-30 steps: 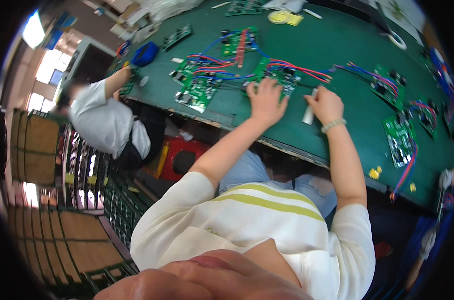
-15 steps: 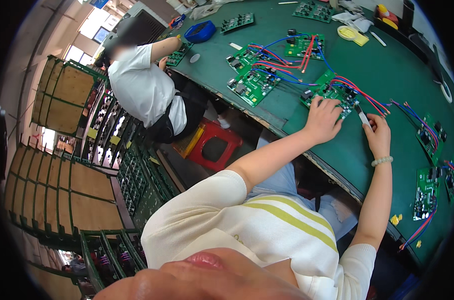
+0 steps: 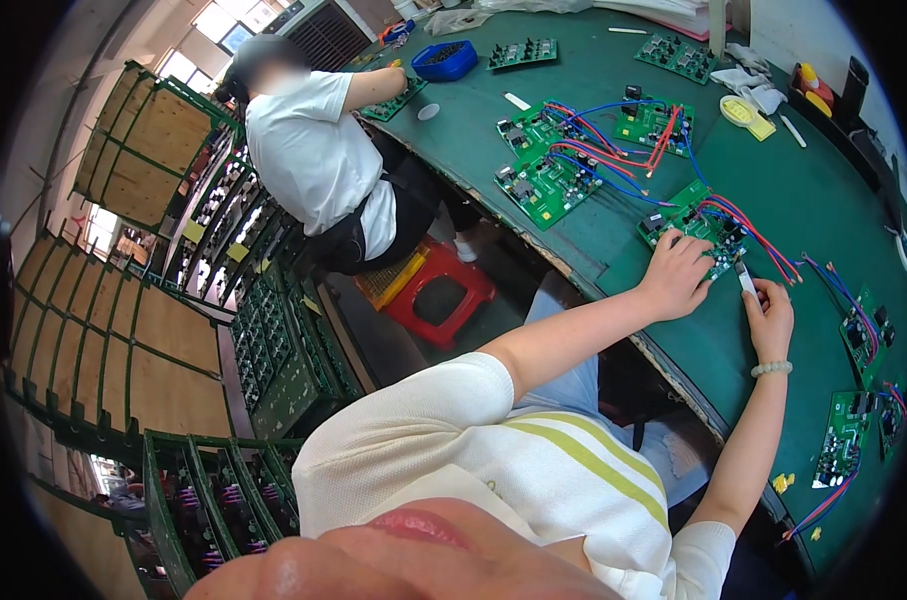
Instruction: Assembling and inspecting components on printed circuit boards at a factory workbench.
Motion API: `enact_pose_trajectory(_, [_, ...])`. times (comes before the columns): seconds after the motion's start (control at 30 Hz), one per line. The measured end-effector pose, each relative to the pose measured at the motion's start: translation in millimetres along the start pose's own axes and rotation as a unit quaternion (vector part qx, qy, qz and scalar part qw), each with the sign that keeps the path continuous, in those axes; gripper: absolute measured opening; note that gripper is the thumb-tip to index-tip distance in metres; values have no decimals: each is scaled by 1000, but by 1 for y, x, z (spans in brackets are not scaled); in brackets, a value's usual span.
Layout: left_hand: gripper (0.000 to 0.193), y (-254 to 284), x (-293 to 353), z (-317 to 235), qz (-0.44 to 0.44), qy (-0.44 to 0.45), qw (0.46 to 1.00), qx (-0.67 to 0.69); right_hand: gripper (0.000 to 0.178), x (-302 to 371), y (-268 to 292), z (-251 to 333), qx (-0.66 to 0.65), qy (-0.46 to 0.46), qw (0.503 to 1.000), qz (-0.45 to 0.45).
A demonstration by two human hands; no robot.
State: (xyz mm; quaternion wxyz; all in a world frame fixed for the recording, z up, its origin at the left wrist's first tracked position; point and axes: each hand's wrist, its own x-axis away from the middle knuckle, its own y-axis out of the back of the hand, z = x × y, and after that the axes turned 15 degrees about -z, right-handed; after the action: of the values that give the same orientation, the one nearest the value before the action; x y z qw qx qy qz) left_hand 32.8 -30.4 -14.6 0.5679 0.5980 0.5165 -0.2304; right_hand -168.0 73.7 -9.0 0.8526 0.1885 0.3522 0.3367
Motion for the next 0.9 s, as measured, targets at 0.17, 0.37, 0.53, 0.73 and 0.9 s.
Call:
enact_pose_trajectory(0.17, [26,1,0,-1,0,-2,1000,-3,20,0,1,3,-30,4,1000,8])
enact_pose_trajectory(0.37, [25,1,1,0,5,0,1000,3,20,1,1,1,-34,-2,999,8])
enact_pose_trajectory(0.53, [25,3,-1,-1,2,0,1000,7,19,0,3,5,-23,-3,1000,9])
enact_pose_trajectory(0.73, [24,1,1,1,-6,-2,1000,4,19,-1,1,5,-30,-9,999,12])
enact_pose_trajectory(0.9, [24,1,1,-1,-7,1,1000,10,19,0,3,6,-23,-4,1000,11])
